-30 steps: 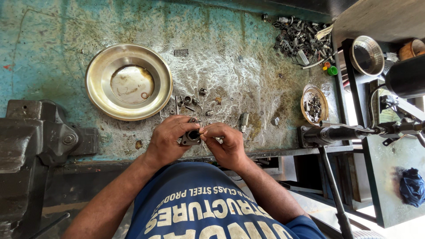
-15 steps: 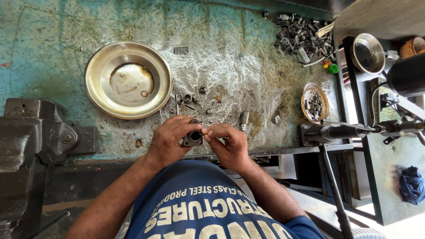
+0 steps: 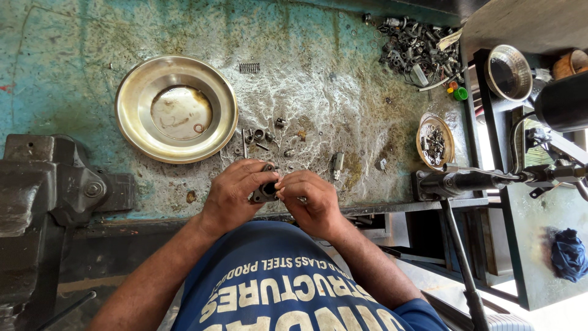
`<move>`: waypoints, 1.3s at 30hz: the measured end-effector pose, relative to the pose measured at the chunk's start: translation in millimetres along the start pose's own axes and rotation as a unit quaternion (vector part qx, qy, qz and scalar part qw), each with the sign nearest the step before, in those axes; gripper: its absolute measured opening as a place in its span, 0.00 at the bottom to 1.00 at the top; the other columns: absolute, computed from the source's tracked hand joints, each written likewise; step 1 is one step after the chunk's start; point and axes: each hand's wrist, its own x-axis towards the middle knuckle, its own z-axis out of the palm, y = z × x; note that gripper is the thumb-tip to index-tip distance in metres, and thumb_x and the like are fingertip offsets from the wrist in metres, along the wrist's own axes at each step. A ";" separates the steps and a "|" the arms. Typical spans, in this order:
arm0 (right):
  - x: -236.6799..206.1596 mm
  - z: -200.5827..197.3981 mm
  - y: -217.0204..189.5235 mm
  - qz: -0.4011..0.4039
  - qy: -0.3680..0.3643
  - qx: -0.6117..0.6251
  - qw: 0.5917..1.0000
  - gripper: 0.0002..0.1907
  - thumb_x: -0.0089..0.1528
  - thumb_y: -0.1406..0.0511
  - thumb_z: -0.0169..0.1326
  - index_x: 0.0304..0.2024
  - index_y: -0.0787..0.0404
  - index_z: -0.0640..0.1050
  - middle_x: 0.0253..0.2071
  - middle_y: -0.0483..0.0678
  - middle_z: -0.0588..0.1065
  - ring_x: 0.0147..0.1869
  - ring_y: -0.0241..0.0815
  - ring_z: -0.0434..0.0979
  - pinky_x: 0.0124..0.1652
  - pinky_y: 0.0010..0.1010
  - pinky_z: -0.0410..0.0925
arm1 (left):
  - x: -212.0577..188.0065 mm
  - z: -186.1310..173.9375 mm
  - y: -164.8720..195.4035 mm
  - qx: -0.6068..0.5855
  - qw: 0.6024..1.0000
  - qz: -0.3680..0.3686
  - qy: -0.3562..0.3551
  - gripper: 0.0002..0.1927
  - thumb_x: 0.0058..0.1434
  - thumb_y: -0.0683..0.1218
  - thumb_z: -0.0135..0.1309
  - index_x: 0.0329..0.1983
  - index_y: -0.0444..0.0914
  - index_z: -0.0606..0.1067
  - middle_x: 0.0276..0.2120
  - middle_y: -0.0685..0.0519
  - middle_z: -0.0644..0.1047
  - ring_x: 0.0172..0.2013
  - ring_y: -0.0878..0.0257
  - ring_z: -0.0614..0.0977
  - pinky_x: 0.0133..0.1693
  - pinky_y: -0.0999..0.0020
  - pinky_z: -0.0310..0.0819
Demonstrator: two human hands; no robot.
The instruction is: The person assembles a small mechanical component by inserting a spring and a pin into a metal housing. They then wipe a metal plate with a cloth, pour oil into it, and dip the assembled part into the oil.
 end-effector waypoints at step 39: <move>-19.5 23.2 11.1 -0.106 0.039 -0.100 0.989 0.13 0.61 0.77 0.63 0.45 0.62 0.76 0.45 0.54 0.80 0.56 0.55 0.83 0.50 0.40 0.80 | -5.9 1.2 -6.9 0.005 1.000 -0.011 -0.006 0.23 0.49 0.44 0.71 0.49 0.41 0.79 0.45 0.47 0.82 0.50 0.50 0.84 0.52 0.55 0.79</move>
